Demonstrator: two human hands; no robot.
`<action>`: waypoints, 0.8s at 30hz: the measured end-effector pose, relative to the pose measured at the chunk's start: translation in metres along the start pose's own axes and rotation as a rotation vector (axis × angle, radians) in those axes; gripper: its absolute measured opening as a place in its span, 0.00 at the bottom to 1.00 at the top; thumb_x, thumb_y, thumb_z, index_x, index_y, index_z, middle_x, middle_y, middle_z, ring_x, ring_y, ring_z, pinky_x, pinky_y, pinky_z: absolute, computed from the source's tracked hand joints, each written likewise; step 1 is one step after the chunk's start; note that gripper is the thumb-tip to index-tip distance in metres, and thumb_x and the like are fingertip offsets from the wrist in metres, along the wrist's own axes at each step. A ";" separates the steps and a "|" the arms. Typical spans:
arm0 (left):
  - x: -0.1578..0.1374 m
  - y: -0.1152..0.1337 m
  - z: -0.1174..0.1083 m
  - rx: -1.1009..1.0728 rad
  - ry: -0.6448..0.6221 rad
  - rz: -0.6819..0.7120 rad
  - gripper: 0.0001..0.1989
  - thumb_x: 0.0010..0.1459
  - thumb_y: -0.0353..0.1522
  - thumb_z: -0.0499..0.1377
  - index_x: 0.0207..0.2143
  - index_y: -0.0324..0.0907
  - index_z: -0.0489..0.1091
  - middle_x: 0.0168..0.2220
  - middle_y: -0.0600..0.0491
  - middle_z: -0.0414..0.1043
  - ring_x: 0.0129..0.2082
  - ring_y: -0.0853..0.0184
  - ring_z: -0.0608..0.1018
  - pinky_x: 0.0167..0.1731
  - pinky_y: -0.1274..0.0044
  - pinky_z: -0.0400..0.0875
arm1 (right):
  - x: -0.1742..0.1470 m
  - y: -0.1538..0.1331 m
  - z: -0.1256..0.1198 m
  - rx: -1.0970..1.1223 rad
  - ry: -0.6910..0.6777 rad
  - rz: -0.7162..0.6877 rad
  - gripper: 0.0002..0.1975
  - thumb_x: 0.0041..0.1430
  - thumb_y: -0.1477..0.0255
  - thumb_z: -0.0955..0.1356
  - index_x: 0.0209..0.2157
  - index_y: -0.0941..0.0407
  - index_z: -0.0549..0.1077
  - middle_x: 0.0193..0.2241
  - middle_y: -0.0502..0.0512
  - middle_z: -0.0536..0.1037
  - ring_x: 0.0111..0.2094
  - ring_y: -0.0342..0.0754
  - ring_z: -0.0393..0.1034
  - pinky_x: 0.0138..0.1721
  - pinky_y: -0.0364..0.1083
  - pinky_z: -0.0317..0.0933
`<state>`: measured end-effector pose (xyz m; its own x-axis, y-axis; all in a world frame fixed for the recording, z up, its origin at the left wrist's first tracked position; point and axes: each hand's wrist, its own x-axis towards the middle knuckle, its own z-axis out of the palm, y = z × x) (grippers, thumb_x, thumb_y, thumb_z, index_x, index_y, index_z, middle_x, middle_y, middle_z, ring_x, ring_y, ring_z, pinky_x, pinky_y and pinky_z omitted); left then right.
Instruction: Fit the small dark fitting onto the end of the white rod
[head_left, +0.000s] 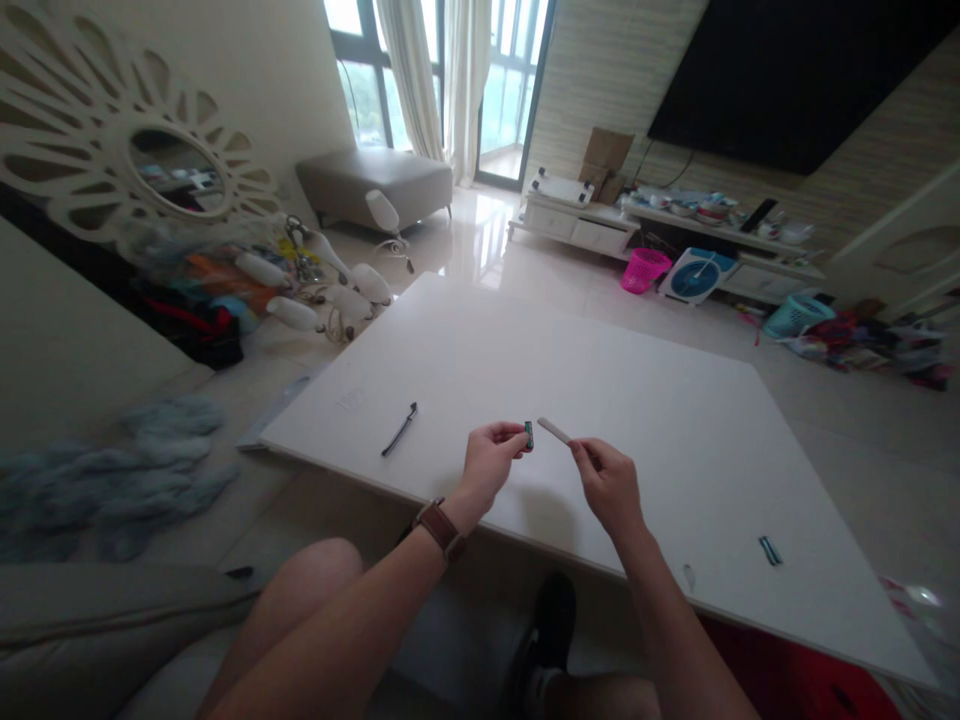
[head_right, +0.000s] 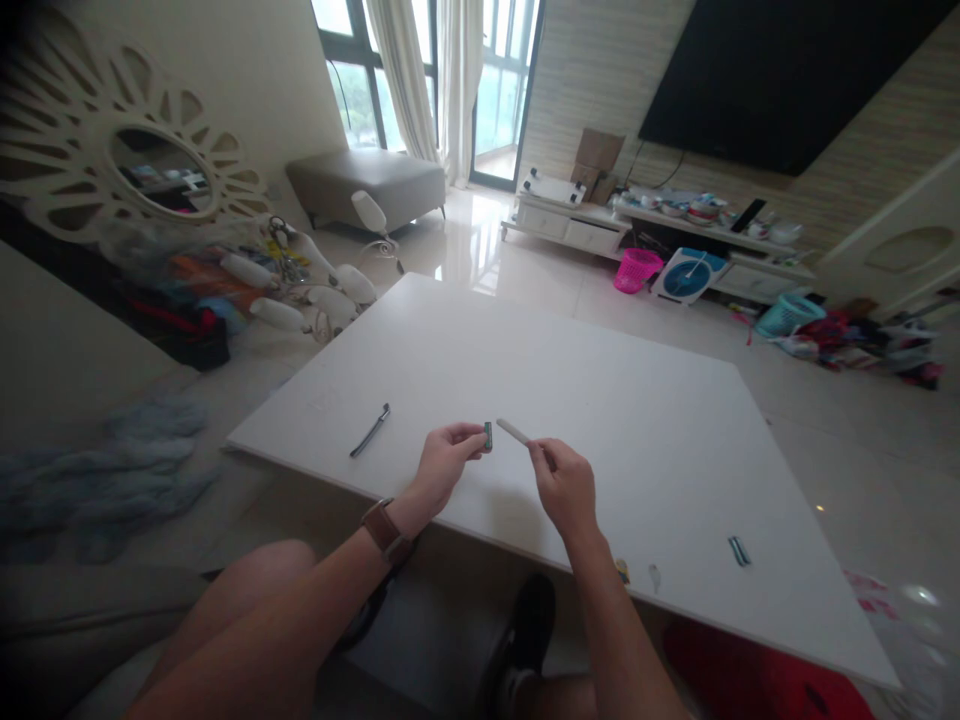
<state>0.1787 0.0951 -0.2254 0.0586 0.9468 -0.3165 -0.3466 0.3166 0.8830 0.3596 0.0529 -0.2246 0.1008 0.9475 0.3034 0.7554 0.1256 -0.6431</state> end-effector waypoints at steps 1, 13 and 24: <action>-0.001 0.000 0.000 0.004 -0.009 0.000 0.08 0.46 0.30 0.66 0.31 0.35 0.77 0.28 0.49 0.78 0.28 0.69 0.78 0.30 0.79 0.69 | 0.000 -0.001 -0.001 0.023 -0.023 -0.012 0.17 0.68 0.59 0.63 0.34 0.55 0.77 0.27 0.51 0.76 0.26 0.45 0.66 0.30 0.45 0.54; -0.009 -0.001 0.007 0.011 -0.030 0.006 0.09 0.45 0.31 0.66 0.31 0.36 0.76 0.27 0.49 0.78 0.28 0.70 0.78 0.30 0.79 0.69 | -0.008 -0.011 -0.014 -0.005 -0.053 -0.016 0.17 0.68 0.59 0.63 0.34 0.54 0.77 0.28 0.51 0.77 0.28 0.45 0.67 0.31 0.45 0.54; -0.009 0.000 0.007 -0.009 -0.036 0.006 0.08 0.45 0.31 0.66 0.30 0.36 0.76 0.27 0.49 0.78 0.28 0.70 0.78 0.30 0.80 0.69 | -0.010 -0.012 -0.016 -0.078 -0.053 -0.005 0.18 0.68 0.58 0.62 0.35 0.54 0.77 0.30 0.52 0.79 0.29 0.47 0.69 0.32 0.46 0.55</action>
<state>0.1849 0.0865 -0.2197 0.0895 0.9503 -0.2981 -0.3557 0.3101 0.8817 0.3599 0.0378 -0.2090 0.0640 0.9615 0.2671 0.8043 0.1087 -0.5842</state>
